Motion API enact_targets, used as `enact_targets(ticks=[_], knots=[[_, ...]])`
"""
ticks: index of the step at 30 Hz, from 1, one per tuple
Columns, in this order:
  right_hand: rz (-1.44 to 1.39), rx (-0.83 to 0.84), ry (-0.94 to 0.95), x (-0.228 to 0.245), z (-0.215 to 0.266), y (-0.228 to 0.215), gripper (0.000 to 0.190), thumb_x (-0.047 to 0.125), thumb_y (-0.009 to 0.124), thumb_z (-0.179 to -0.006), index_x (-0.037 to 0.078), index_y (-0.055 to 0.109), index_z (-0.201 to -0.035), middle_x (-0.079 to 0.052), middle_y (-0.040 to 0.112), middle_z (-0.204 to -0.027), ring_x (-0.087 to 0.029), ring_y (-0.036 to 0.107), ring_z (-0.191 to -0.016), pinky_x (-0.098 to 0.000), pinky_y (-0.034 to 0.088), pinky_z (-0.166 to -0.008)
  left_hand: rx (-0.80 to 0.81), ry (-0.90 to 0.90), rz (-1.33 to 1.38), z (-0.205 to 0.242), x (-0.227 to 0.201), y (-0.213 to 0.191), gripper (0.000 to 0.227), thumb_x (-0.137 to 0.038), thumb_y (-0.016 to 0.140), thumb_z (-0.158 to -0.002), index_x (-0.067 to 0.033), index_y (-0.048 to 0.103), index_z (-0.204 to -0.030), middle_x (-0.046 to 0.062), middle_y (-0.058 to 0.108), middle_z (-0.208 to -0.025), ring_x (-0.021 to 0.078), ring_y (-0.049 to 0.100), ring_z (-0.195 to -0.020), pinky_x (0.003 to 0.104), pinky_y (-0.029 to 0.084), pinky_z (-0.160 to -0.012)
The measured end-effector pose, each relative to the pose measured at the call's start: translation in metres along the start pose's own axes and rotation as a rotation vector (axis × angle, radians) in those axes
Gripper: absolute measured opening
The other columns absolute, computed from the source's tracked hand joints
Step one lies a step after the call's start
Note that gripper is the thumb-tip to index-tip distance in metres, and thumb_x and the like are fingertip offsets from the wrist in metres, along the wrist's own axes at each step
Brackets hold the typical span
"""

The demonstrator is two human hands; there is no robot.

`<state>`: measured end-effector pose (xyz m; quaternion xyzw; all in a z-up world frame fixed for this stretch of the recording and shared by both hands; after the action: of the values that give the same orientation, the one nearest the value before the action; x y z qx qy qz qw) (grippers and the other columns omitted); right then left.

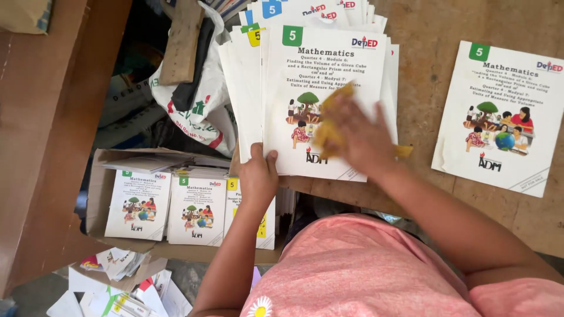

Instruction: Cleaning and organizing educational booklets by wiping them with a cloth and stacking them on a table.

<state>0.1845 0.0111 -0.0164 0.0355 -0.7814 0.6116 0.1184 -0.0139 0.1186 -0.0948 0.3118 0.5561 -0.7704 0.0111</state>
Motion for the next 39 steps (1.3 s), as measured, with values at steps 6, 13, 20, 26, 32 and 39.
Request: enact_targets(ticks=[6,13,20,26,32,39], knots=[[-0.003,-0.095,0.355,-0.097,-0.028,0.026,0.059,0.036,0.063,-0.106,0.010,0.046,-0.156,-0.023,0.047,-0.157,-0.043,0.039,-0.146,-0.0771,0.027,-0.107,-0.024,-0.019,-0.028,0.010,-0.004,0.008,0.034,-0.037,0.051,-0.105,-0.0109,0.055,-0.126,0.022,0.072,-0.079,0.0527,0.071,-0.086,0.055,0.057,-0.082],[-0.060,0.047,-0.124,0.074,0.010,0.041,0.064,0.053,0.042,-0.106,0.019,0.038,-0.160,-0.016,0.032,-0.167,-0.036,0.031,-0.153,-0.0701,0.018,-0.118,-0.055,-0.061,0.192,0.002,0.012,-0.001,0.026,-0.035,0.045,-0.108,-0.0153,0.058,-0.117,0.022,0.073,-0.079,0.0507,0.070,-0.092,0.059,0.054,-0.083],[0.035,-0.235,0.215,-0.110,0.042,-0.002,0.057,0.032,0.067,-0.101,-0.001,0.056,-0.146,-0.025,0.062,-0.139,-0.044,0.057,-0.130,-0.0610,0.042,-0.106,-0.175,0.080,0.750,0.021,-0.012,-0.052,0.023,-0.025,0.066,-0.102,-0.0093,0.070,-0.118,0.011,0.065,-0.075,0.0230,0.071,-0.069,0.037,0.061,-0.065],[-0.510,-0.269,0.685,-0.191,0.077,0.004,0.051,0.054,0.045,-0.120,0.011,0.058,-0.144,-0.016,0.070,-0.106,-0.041,0.068,-0.105,-0.0565,0.051,-0.087,-0.032,0.109,1.193,0.022,-0.040,-0.026,0.068,0.002,0.067,-0.095,-0.0048,0.034,-0.155,0.022,0.049,-0.120,0.0368,0.058,-0.114,0.049,0.055,-0.097],[-0.549,-0.063,0.749,-0.160,0.063,0.014,0.047,0.056,0.055,-0.111,0.016,0.065,-0.133,-0.020,0.069,-0.113,-0.044,0.064,-0.113,-0.0543,0.049,-0.094,-0.120,-0.229,1.577,-0.022,-0.040,-0.006,0.013,-0.001,0.064,-0.094,-0.0097,0.063,-0.103,0.002,0.063,-0.092,0.0187,0.072,-0.083,0.037,0.065,-0.075],[-0.880,-0.292,0.953,-0.194,0.064,-0.032,0.053,0.058,0.052,-0.103,0.012,0.066,-0.127,-0.002,0.073,-0.114,-0.015,0.067,-0.103,-0.0327,0.055,-0.087,-0.537,0.453,1.286,-0.014,-0.120,-0.182,0.013,-0.009,0.054,-0.104,-0.0195,0.054,-0.095,-0.005,0.050,-0.079,0.0096,0.044,-0.065,0.024,0.035,-0.051]])
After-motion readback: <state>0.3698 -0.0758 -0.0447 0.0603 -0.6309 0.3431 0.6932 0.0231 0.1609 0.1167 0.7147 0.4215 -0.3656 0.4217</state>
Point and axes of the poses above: each hand's wrist, its own z-axis away from the middle knuckle, its own y-axis out of the palm, x = y × z, the point moved 9 cm from there along -z, towards the middle knuckle
